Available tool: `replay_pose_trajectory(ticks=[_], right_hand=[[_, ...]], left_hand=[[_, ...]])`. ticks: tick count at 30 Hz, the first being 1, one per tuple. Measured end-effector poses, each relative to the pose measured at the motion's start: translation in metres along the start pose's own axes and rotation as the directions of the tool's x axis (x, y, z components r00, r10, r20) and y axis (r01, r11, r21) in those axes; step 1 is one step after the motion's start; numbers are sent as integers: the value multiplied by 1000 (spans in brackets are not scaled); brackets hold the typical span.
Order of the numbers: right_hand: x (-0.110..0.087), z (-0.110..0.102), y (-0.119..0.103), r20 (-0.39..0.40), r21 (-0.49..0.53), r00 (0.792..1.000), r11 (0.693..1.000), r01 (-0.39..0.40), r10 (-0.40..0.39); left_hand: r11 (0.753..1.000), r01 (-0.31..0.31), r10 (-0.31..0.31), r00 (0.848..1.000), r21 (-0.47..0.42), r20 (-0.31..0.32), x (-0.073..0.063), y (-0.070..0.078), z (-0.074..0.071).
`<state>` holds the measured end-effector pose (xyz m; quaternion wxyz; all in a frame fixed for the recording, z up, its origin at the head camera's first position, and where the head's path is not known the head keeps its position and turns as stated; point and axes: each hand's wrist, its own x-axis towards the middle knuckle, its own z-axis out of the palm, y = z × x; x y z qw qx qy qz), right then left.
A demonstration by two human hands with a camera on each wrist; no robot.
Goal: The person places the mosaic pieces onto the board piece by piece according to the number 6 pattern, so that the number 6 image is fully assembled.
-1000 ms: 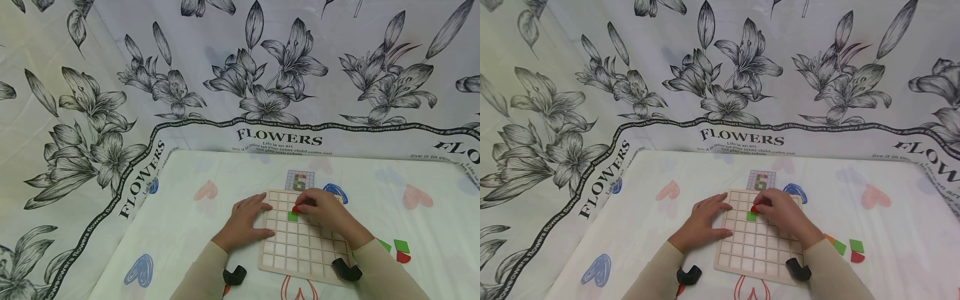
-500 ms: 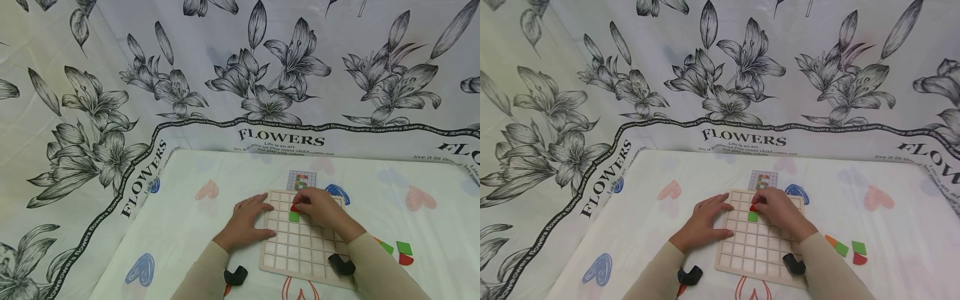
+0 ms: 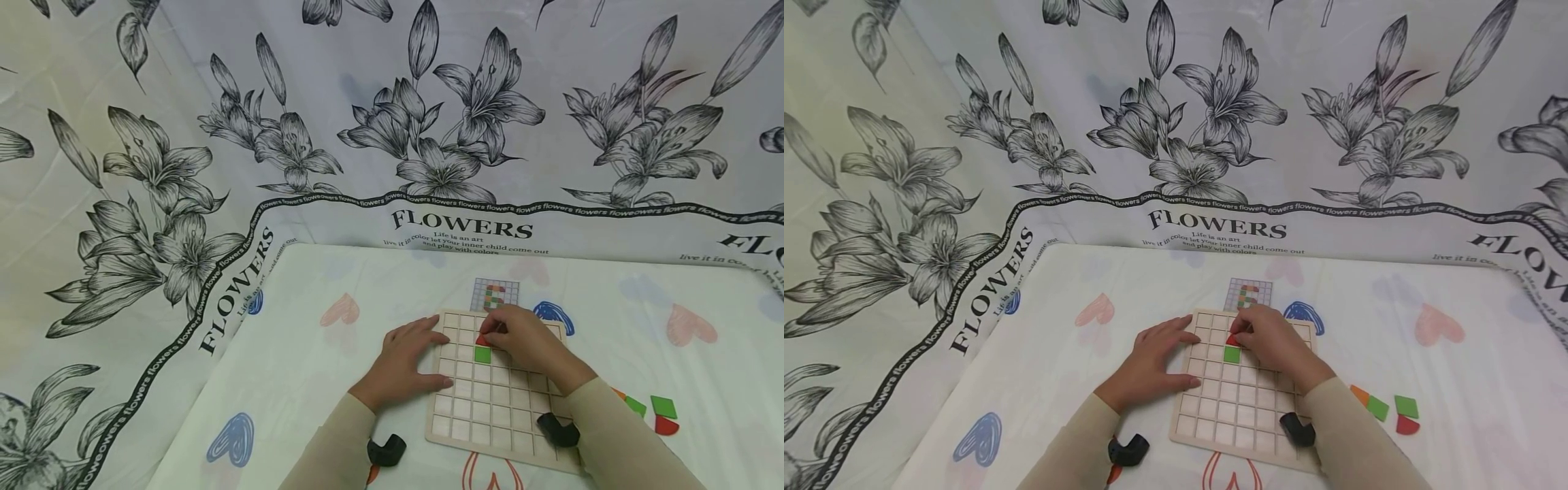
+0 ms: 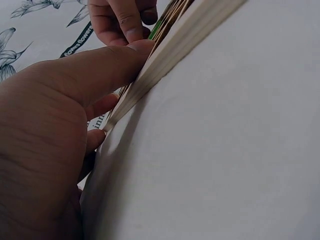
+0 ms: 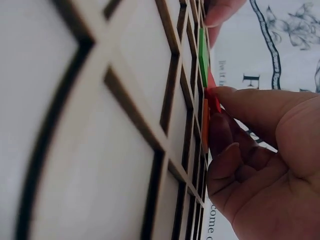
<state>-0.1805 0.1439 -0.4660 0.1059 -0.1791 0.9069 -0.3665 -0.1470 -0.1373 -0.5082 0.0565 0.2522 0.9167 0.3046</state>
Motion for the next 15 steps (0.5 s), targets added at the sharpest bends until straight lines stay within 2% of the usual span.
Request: replay_pose_trajectory(ticks=[7, 15], right_hand=[[2, 2, 1, -9, 20, 999, 998, 53, -53], [1, 3, 0, 10, 35, 1000, 999, 23, -23]], left_hand=[[1000, 2, -2, 1000, 10, 1, 0, 0, 0], [1000, -2, 2, 1000, 0, -1, -1, 1, 0]])
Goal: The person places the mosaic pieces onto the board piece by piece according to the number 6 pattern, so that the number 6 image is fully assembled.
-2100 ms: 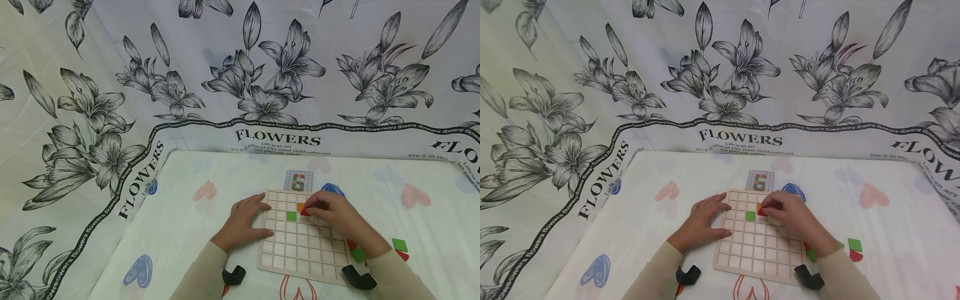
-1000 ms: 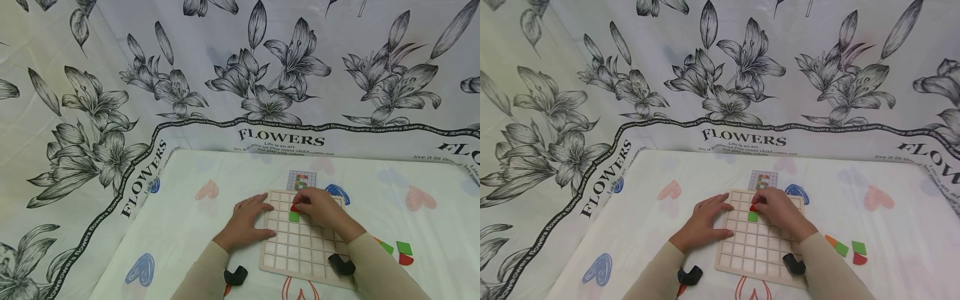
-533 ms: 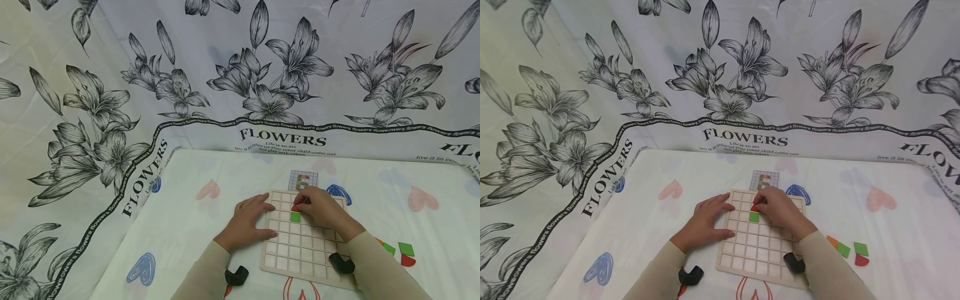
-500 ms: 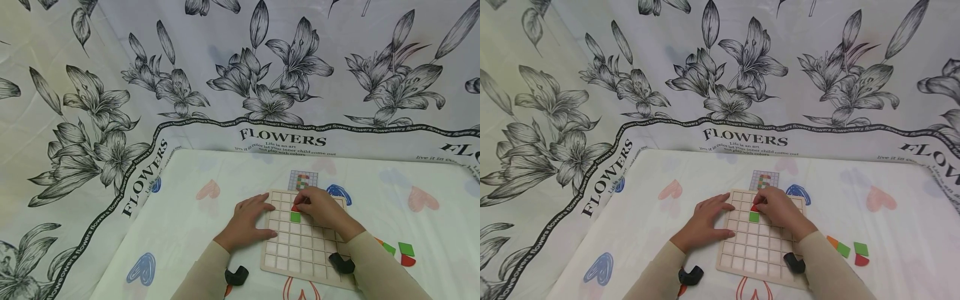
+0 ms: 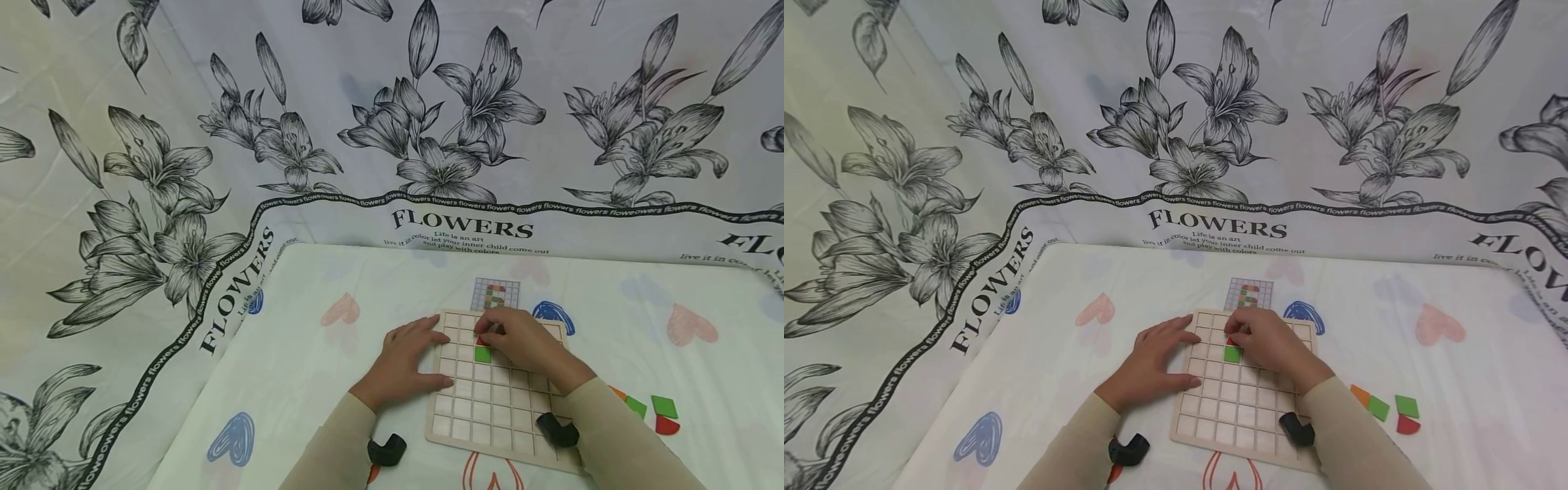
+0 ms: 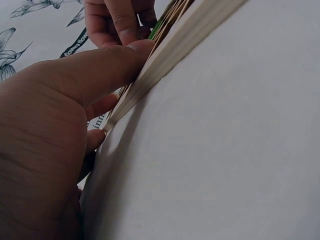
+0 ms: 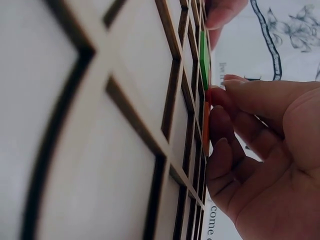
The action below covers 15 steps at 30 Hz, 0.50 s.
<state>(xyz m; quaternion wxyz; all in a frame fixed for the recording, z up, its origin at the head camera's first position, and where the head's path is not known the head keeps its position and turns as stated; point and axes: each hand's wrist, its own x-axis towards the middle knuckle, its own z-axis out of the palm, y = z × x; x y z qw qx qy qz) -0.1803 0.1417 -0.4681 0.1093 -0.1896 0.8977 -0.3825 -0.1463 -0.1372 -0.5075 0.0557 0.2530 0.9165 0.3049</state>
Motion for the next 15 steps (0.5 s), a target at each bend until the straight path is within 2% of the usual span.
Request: replay_pose_trajectory(ticks=[9, 15], right_hand=[[-2, -3, -2, -12, 20, 1000, 1000, -2, 3], [-5, -8, -2, -29, 93, 998, 994, -58, 61]], left_hand=[[1000, 8, -8, 1000, -2, 5, 0, 2, -2], [1000, 15, -15, 1000, -11, 8, 0, 3, -1]])
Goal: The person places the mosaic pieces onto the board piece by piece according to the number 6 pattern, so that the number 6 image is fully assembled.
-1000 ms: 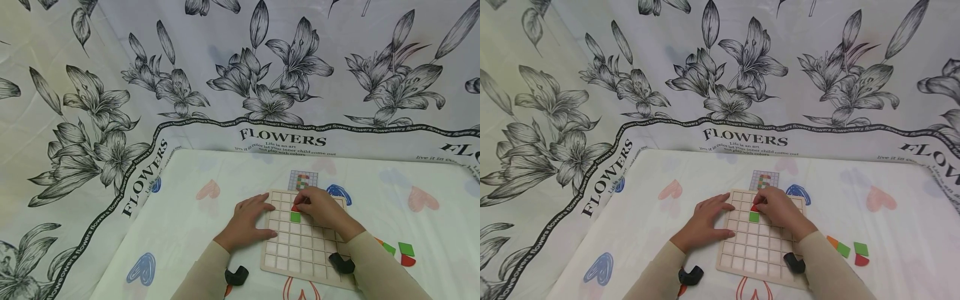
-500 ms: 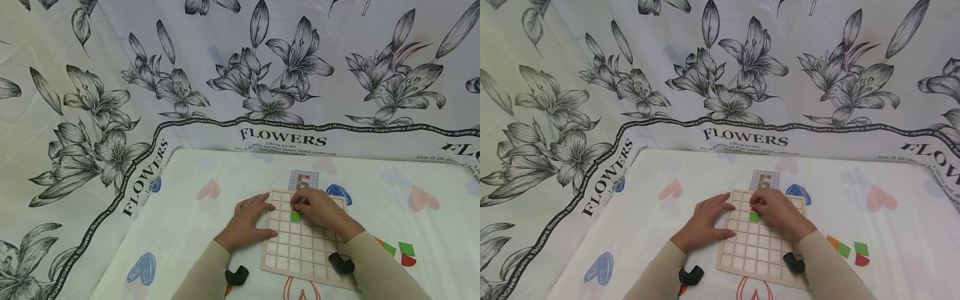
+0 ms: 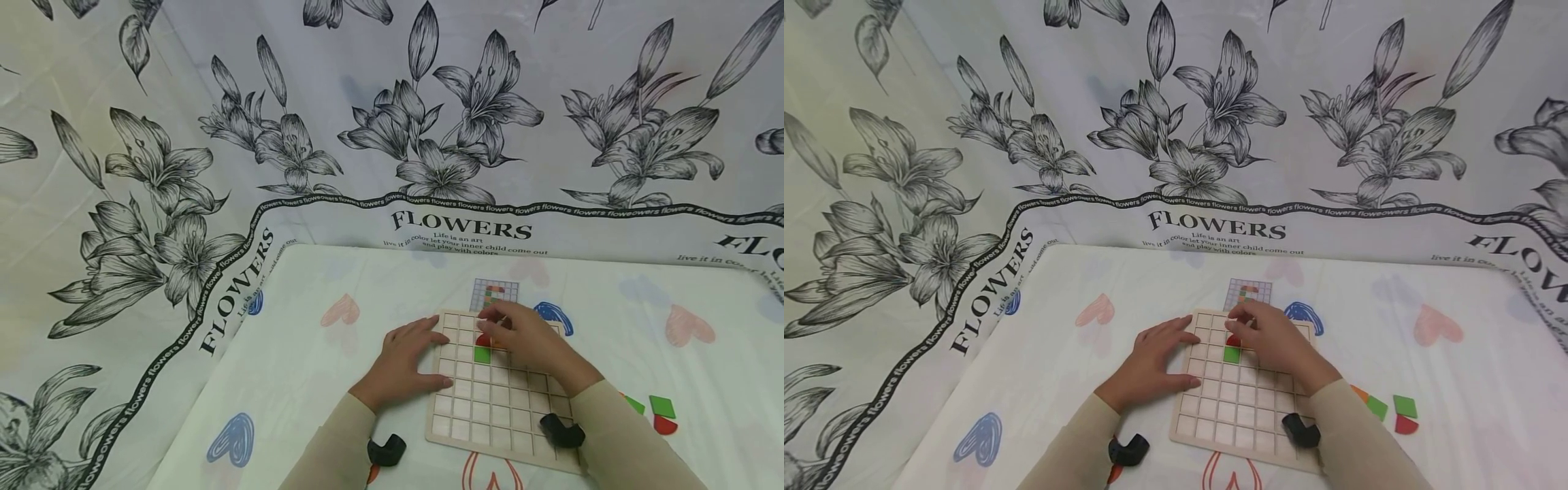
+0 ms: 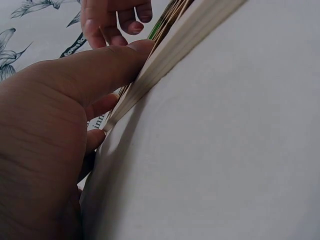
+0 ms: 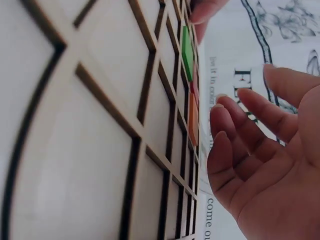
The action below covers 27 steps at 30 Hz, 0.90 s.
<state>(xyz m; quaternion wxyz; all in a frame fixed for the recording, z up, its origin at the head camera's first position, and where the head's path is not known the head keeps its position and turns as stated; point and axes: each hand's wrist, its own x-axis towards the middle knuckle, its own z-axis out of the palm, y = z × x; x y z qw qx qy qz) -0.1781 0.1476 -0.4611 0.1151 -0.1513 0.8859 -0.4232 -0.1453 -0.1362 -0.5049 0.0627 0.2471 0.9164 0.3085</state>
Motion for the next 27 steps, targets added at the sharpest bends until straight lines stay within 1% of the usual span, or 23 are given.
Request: replay_pose_trajectory(ticks=[9, 17, 22, 27], right_hand=[[-11, -8, 0, -24, 84, 1000, 996, -1, 3], [-22, -12, 2, -40, 173, 999, 985, 14, -8], [-30, -15, 5, -49, 231, 998, 972, 39, -28], [-38, -18, 12, -54, 272, 996, 959, 84, -72]], left_hand=[[1000, 6, -6, 1000, -4, 0, 0, -1, 2], [1000, 14, -14, 1000, 2, 3, 0, 0, 2], [1000, 21, -21, 1000, 9, 1, 1, 1, 3], [1000, 27, -27, 1000, 15, 2, 1, 0, 3]])
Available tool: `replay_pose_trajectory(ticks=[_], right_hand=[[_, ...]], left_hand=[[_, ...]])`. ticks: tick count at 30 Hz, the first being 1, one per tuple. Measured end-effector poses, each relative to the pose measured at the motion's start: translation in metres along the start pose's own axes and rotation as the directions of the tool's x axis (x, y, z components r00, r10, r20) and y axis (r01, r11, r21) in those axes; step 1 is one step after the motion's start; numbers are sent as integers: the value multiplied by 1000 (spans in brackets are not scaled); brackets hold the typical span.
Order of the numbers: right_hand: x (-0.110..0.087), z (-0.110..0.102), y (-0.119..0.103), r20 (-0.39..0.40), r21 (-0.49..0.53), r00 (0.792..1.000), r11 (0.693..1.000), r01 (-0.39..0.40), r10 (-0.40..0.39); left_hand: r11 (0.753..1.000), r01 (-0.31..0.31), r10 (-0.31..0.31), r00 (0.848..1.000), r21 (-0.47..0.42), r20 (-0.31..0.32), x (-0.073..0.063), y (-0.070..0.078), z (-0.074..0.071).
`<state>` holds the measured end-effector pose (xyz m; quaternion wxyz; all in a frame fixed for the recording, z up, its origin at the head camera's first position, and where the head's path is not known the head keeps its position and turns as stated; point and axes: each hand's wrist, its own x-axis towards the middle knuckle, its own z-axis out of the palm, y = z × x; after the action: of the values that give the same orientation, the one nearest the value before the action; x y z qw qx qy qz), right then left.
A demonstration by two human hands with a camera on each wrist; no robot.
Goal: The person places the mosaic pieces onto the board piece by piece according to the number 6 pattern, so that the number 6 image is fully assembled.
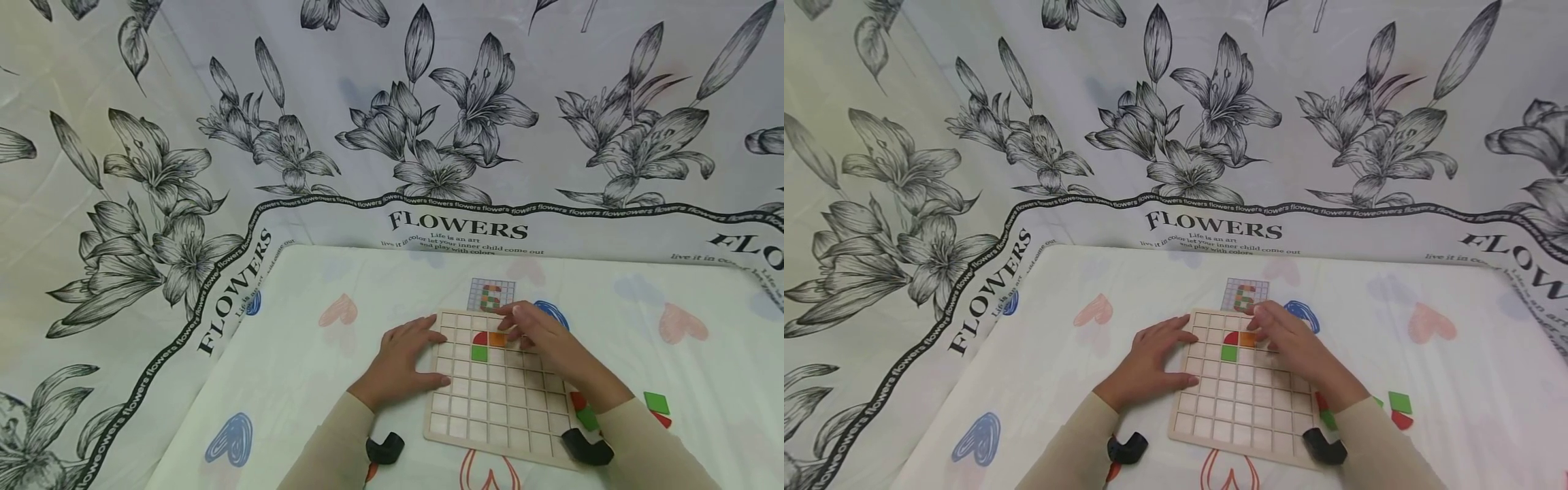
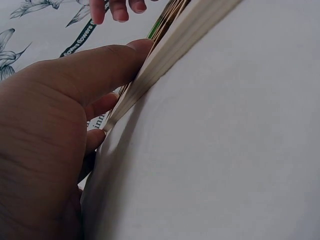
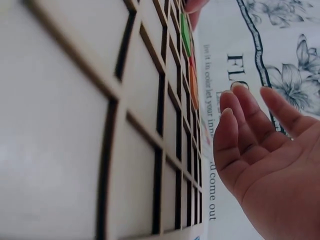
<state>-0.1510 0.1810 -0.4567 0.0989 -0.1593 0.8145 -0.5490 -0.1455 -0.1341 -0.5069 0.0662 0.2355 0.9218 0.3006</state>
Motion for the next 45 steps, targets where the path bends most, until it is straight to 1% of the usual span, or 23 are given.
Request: replay_pose_trajectory(ticks=[7, 13, 18, 23, 27, 30, 36, 45], right_hand=[[-13, -7, 1, 18, 33, 998, 997, 65, -66], [-27, -15, 1, -7, 30, 994, 993, 113, -113], [-37, -21, 4, -35, 4, 986, 987, 164, -163], [-47, -29, 7, -58, -23, 985, 986, 164, -165], [-55, -36, 13, -67, -49, 979, 981, 190, -193], [-61, -42, 17, -67, -65, 980, 981, 181, -186], [-74, -52, 25, -81, -110, 989, 988, 112, -121], [-90, -68, 45, -117, -150, 988, 985, 84, -102]], left_hand=[[1000, 3, -3, 1000, -8, -2, 0, 0, -1], [1000, -3, 3, 1000, -8, 0, 0, -2, 1], [1000, -2, 2, 1000, -10, -2, 0, -2, 1], [1000, 1, -1, 1000, 0, -2, 0, -1, 1], [1000, -1, 1, 1000, 3, -1, 0, -1, 1], [1000, -5, 5, 1000, 7, -3, 0, -1, 1], [1000, -4, 4, 1000, 5, -6, 0, 0, 1], [1000, 0, 0, 1000, 0, -8, 0, 1, 1]])
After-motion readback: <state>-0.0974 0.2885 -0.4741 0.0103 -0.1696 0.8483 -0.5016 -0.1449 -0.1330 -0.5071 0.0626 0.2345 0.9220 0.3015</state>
